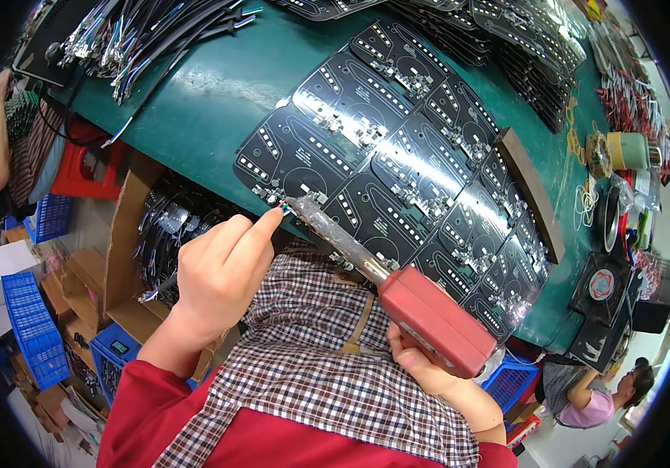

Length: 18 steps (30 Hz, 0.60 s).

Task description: The person solders wires to circuit board panels using a soldering gun, places a panel into a cardboard box, retrieves another panel from a stack, and solders wires onto it.

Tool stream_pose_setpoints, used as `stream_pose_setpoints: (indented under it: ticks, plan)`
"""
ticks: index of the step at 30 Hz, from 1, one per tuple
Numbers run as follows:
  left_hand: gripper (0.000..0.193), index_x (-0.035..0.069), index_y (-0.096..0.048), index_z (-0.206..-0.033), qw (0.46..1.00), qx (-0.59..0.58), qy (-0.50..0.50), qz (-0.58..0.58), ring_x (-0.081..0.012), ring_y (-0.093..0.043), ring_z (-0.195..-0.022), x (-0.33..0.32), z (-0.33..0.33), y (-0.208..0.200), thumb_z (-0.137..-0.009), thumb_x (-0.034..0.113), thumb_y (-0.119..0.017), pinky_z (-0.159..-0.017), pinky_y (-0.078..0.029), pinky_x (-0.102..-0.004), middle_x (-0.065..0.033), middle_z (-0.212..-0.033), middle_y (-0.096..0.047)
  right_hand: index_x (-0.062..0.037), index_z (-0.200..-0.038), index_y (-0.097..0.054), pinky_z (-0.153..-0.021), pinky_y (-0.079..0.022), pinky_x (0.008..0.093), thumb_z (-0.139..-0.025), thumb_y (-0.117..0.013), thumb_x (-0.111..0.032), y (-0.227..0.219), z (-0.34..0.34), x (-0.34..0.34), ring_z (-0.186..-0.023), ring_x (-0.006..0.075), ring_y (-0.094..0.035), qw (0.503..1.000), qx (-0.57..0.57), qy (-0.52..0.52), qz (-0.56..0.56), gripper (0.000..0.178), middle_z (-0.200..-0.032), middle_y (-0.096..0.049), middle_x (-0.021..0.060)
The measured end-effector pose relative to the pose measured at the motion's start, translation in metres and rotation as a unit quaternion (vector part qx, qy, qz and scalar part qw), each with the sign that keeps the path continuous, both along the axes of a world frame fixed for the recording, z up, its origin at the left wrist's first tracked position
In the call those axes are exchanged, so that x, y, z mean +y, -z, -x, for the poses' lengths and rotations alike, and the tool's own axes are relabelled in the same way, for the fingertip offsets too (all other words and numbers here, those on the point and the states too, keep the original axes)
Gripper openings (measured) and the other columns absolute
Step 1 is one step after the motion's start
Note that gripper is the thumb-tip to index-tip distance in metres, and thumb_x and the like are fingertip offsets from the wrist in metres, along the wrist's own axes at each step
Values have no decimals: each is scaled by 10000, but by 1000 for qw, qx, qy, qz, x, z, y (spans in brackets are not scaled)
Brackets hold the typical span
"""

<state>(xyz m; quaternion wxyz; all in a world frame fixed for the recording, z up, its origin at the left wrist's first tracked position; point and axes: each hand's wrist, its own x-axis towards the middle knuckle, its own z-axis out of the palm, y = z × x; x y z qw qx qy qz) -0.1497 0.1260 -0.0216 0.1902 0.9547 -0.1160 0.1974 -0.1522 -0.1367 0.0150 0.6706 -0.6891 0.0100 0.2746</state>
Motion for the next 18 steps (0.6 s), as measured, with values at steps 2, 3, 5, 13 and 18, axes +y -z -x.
stream_pose_setpoints:
  ticks: [2, 3, 5, 13, 18]
  plan:
    - [375, -29, -619, -1015, 1000, 2, -5, -6, -111, -472, -542, 0, 0, 0, -646, 41, -607, -425, -386, -227, -19, -680, -434, 46, -1134, -460, -480, -412, 253, -777, -689, -425, 4, 2, -3, -516, 131, -485, 998, -35, -13, 45, 633, -799, -540, 96]
    - [370, -27, -620, -1013, 1000, -4, -2, -6, -109, -471, -542, 0, 0, 0, -649, 40, -610, -423, -383, -226, -17, -680, -434, 47, -1140, -456, -484, -414, 255, -778, -689, -421, 6, 3, -5, -517, 132, -485, 994, -63, -21, 90, 636, -797, -539, 96]
    - [365, -26, -621, -1011, 1000, -9, 2, -4, -107, -471, -541, 0, -1, 0, -652, 39, -614, -422, -381, -224, -16, -679, -434, 42, -1180, -434, -495, -421, 266, -785, -686, -403, 11, 4, -10, -518, 134, -485, 992, -70, -42, 92, 646, -791, -537, 95]
    - [324, -16, -628, -985, 1000, -6, -11, -27, -101, -468, -541, -2, -2, -3, -666, 40, -618, -412, -373, -222, -10, -676, -433, -1, -1251, -411, -533, -428, 279, -812, -672, -323, 18, 2, -23, -536, 132, -483, 978, -100, -114, 144, 604, -783, -530, 81]
    - [320, -14, -626, -983, 999, -3, -15, -36, -100, -463, -537, -3, -1, -5, -668, 45, -618, -408, -368, -222, -9, -672, -428, 8, -1251, -409, -551, -443, 281, -804, -684, -326, 6, -5, -11, -555, 136, -496, 983, -45, -134, 116, 622, -840, -542, 100]
